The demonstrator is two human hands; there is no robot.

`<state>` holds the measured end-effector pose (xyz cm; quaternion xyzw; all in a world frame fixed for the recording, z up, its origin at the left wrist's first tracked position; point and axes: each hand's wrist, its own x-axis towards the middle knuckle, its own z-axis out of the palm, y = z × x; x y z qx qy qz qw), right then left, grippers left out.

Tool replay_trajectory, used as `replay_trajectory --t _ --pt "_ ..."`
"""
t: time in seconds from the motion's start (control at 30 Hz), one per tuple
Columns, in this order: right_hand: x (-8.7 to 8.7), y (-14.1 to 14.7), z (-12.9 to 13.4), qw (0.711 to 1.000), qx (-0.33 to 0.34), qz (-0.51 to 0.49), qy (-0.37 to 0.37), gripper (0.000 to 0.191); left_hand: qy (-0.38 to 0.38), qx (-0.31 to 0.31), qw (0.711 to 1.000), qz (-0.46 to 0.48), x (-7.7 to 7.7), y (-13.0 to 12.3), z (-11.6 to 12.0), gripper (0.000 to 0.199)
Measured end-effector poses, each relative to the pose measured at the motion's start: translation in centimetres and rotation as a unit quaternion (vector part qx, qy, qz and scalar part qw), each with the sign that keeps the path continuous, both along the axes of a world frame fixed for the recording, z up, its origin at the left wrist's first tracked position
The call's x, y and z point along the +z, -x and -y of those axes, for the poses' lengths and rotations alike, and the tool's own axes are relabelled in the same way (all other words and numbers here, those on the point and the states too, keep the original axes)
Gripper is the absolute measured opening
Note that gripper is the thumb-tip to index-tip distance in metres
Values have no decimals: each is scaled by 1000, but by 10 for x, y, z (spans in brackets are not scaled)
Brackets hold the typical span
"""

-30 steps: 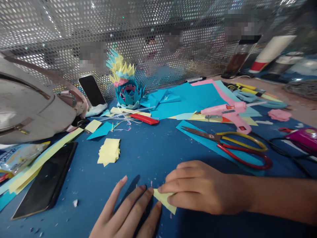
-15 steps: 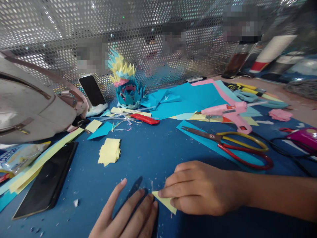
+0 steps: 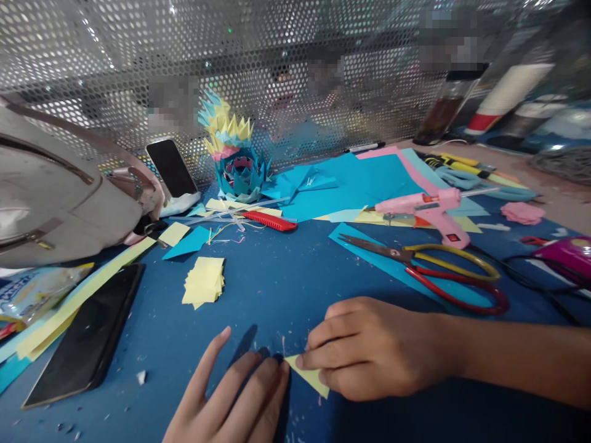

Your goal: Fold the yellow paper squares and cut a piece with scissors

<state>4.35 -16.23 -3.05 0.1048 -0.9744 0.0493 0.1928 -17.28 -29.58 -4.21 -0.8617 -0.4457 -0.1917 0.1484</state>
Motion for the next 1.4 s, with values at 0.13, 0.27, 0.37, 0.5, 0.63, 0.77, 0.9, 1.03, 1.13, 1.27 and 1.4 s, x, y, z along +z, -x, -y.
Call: replay_trajectory --t 0.13,0.27,0.37,0.5,0.63,0.77,0.9,1.03,1.13,1.27,1.4 --pt "-1 0 0 1000 0 -1 0 22 1 0 1000 -2 0 1 0 31" --pt "1 0 -2 1000 7 10 7 24 2 3 1000 -2 0 0 0 31" --pt "3 1 -3 1000 8 19 5 25 2 3 1000 -1 -1 0 1 31" --pt "3 1 -3 1000 11 19 4 27 -2 6 1000 3 -1 -1 0 32" --pt "2 0 -3 1000 8 21 3 26 -7 2 1000 2 1 -1 0 32" --pt "2 0 -3 1000 12 19 7 25 -5 -1 1000 0 3 1 0 33" --pt "1 0 -3 1000 14 22 8 25 -1 4 1000 7 1 2 1 33" --pt "1 0 -3 1000 11 20 7 24 -15 2 1000 11 -5 2 0 32" --pt "1 0 -3 1000 10 19 6 24 -18 4 1000 7 -7 2 -1 32" --pt "3 0 -3 1000 14 16 3 26 -20 5 1000 5 -8 1 -1 31" --pt "2 0 -3 1000 18 5 -1 24 -26 2 1000 3 -8 2 -1 30"
